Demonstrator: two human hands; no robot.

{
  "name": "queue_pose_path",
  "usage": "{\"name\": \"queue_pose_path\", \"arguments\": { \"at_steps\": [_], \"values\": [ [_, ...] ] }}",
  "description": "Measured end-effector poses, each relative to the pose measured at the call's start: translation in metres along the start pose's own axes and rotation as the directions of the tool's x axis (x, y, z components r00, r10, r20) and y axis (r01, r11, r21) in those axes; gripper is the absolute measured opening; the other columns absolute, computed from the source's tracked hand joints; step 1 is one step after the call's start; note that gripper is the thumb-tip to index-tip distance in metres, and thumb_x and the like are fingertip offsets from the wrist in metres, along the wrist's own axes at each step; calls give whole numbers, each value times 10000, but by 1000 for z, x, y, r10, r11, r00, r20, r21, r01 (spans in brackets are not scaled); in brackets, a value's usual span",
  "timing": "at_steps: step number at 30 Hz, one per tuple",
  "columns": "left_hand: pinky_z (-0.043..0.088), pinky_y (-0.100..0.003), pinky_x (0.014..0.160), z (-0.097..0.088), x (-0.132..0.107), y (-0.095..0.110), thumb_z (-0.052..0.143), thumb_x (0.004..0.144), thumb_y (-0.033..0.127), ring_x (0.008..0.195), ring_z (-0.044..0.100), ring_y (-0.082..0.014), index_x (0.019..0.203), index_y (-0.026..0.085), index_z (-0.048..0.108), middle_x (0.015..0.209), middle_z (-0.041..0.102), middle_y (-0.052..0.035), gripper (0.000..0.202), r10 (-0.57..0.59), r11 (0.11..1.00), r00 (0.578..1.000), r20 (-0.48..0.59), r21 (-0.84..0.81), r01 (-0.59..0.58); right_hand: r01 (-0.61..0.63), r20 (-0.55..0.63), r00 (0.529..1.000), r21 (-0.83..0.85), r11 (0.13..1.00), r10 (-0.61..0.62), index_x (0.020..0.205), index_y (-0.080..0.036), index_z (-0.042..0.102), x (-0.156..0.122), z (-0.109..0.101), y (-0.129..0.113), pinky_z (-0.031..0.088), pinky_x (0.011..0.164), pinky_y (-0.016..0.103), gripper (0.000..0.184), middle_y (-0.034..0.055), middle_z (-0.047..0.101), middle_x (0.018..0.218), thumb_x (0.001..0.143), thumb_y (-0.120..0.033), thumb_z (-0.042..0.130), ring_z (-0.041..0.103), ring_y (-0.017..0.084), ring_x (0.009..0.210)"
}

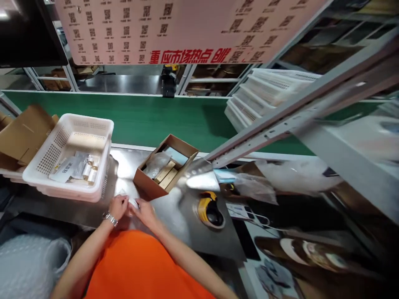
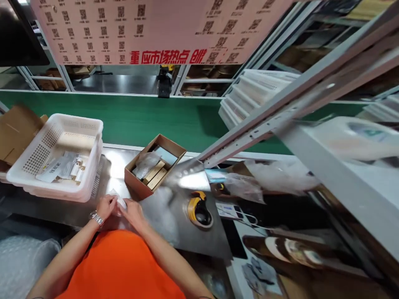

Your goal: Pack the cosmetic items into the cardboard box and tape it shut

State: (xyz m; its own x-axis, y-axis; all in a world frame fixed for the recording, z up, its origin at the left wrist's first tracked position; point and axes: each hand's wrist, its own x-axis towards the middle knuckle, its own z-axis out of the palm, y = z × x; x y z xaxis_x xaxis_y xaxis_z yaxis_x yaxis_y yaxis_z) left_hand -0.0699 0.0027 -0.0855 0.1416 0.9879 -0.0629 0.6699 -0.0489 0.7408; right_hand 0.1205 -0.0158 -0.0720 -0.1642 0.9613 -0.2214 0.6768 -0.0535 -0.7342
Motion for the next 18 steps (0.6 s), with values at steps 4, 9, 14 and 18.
{"name": "queue_pose_path", "arguments": {
  "at_steps": [4, 9, 14, 18],
  "values": [
    [415, -309, 755, 2, -15, 15, 392, 1125, 398, 870, 671, -233, 1109, 187, 813, 975, 716, -126, 472, 40, 954, 999, 35, 294, -48, -335, 33, 937, 359, 871, 347, 1302, -119, 526, 21, 20, -5, 521, 696, 343, 479, 70, 688, 805, 951, -402, 689, 718, 290, 813],
    [404, -320, 735, -1, -25, 23, 368, 1136, 328, 865, 681, -235, 1116, 166, 787, 966, 709, -122, 450, 29, 919, 999, 28, 393, -38, -291, 191, 955, 467, 835, 226, 1119, -217, 453, 16, 36, -8, 484, 577, 279, 177, 56, 722, 912, 963, -200, 535, 707, 207, 712],
    [446, -349, 751, -11, -32, 28, 359, 1129, 363, 848, 702, -241, 1107, 172, 806, 903, 710, -103, 487, 131, 947, 988, -78, 305, -101, -110, 212, 977, 349, 931, 36, 1073, -199, 495, 2, 23, -9, 418, 574, 260, 93, -4, 689, 763, 996, -204, 547, 614, 164, 571],
    [473, -341, 731, -24, -37, 48, 409, 1119, 368, 773, 700, -207, 1038, 173, 820, 839, 713, -78, 463, 249, 955, 954, -168, 209, -212, 30, 155, 986, 180, 983, -58, 1023, -181, 573, -11, -1, -14, 405, 674, 283, 30, 5, 632, 698, 993, -183, 567, 646, 190, 700]
  ]
}}
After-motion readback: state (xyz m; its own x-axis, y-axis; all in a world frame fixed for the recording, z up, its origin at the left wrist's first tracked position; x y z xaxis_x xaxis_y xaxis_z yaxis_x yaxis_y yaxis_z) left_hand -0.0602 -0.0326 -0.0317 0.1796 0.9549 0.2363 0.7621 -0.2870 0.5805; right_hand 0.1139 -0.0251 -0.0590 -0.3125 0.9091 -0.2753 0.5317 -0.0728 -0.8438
